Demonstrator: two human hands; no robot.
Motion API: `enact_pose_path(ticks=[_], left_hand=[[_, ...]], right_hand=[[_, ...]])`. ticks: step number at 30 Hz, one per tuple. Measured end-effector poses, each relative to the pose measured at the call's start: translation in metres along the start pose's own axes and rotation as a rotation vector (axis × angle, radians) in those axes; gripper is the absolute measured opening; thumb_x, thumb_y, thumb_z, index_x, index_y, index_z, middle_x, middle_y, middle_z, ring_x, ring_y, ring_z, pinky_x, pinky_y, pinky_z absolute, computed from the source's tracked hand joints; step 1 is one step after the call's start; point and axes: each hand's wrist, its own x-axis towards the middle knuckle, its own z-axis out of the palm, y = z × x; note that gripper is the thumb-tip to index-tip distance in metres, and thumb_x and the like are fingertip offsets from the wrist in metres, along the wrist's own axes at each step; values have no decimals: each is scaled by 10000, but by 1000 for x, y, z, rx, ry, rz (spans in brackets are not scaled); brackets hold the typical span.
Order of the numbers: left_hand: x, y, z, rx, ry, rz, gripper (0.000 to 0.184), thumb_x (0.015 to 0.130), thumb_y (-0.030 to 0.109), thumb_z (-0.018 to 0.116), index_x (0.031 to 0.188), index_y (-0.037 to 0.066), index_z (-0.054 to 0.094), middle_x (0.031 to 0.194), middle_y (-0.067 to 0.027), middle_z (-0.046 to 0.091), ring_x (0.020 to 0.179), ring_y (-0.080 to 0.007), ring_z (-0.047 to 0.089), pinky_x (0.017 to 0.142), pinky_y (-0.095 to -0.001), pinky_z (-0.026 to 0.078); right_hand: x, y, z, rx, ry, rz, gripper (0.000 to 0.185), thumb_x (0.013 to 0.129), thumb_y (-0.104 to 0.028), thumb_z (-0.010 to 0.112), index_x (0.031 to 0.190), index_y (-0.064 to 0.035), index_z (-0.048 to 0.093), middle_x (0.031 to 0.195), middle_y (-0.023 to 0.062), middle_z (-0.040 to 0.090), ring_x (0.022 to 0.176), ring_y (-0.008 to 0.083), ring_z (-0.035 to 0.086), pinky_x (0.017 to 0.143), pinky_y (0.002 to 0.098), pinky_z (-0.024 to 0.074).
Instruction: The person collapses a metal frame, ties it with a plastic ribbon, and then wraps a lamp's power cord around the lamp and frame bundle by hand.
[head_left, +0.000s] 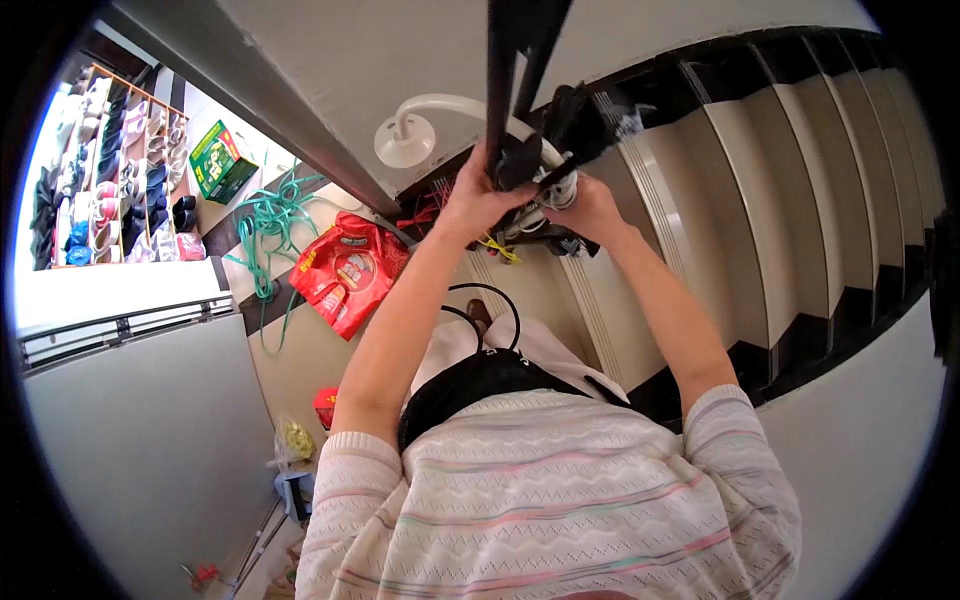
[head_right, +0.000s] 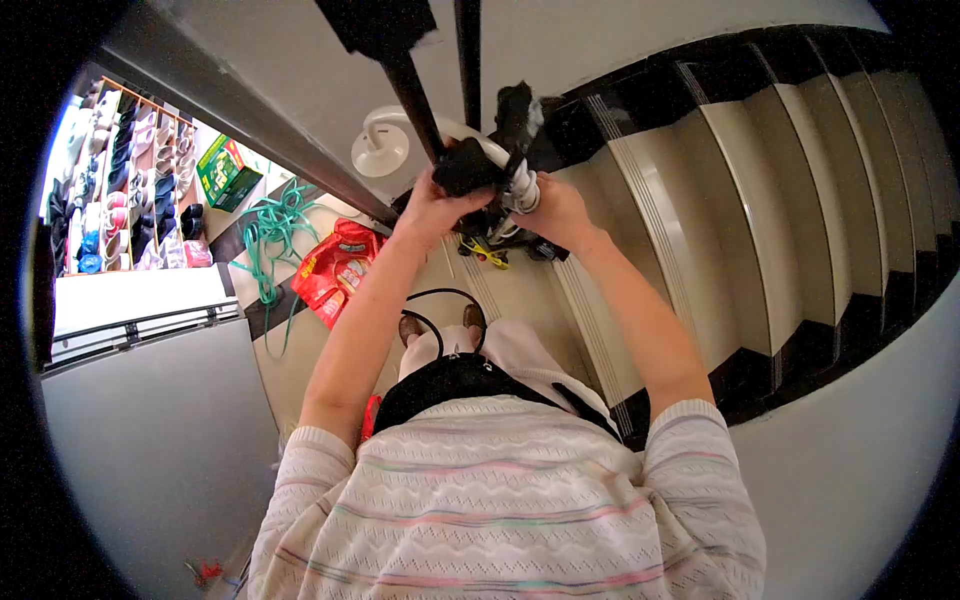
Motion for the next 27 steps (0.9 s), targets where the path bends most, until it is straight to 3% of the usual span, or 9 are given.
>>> enact_pose_path(ticks=[5, 6, 9, 13, 14, 17, 18, 22, 27], left_hand=[[13, -8, -11, -82, 62, -66, 463, 708, -8, 662, 1133, 43, 484, 1017, 4, 562, 938, -105, 506, 854, -248, 397], [15, -5, -10, -41, 55, -28, 406, 728, 24, 662, 1105, 48, 512, 1014, 8, 572, 923, -96, 511, 848, -246, 397], [19, 3, -6, 67, 106, -50, 299, 739, 36, 665, 1022, 40, 566, 967, -8, 593, 867, -116, 538, 763, -262, 442], [27, 5, -9, 56, 72, -24, 317, 740, 66, 678, 1030, 46, 552, 954, 3, 584, 860, -107, 528, 757, -254, 434], [29, 4, -10, 69, 57, -34, 325, 741, 76, 682, 1036, 49, 547, 950, 6, 582, 858, -106, 526, 756, -252, 431], [28, 6, -10, 82, 66, -46, 301, 745, 81, 670, 1024, 30, 570, 941, 6, 601, 843, -89, 526, 778, -243, 422], [28, 8, -9, 83, 79, -44, 287, 746, 78, 662, 1015, 20, 583, 937, 4, 611, 837, -80, 527, 790, -239, 418], [28, 15, -8, 104, 74, -84, 288, 748, 91, 668, 1012, 12, 584, 923, -4, 614, 830, -81, 523, 776, -238, 418], [38, 8, -17, 174, 29, -102, 334, 754, 146, 686, 1034, 57, 527, 900, 7, 569, 773, -106, 497, 671, -255, 412]], right_hand=[[17, -16, -42, 227, -379, 146, 587, 610, -119, 684, 1156, -39, 483, 1101, 119, 558, 1003, 211, 524, 891, 296, 387], [20, -9, -49, 329, -479, 217, 643, 631, -103, 638, 1234, -51, 423, 1161, 81, 521, 1047, 164, 467, 946, 268, 323], [36, 8, -57, 452, -661, 260, 598, 650, -81, 595, 1225, -43, 434, 1145, 60, 523, 1019, 129, 459, 925, 244, 330], [48, 13, -52, 500, -554, 202, 503, 668, -20, 556, 1167, -23, 487, 972, 56, 596, 872, 118, 510, 792, 252, 405], [47, 6, -50, 443, -470, 145, 374, 691, -16, 552, 1064, -3, 551, 867, 57, 616, 781, 119, 527, 732, 264, 424], [56, 16, -52, 51, -300, -40, 282, 678, -52, 602, 958, -21, 604, 803, 121, 628, 709, 199, 586, 672, 294, 460], [58, 17, -54, 98, -177, -101, 201, 699, -75, 616, 895, -26, 622, 759, 153, 610, 630, 225, 577, 607, 305, 462], [58, 9, -79, 99, 51, -66, 151, 746, -81, 595, 881, -18, 619, 727, 110, 614, 627, 170, 567, 594, 290, 455], [31, -40, -115, 59, -102, 79, 155, 783, -87, 583, 908, 2, 608, 691, 37, 583, 642, 88, 509, 605, 228, 432]])
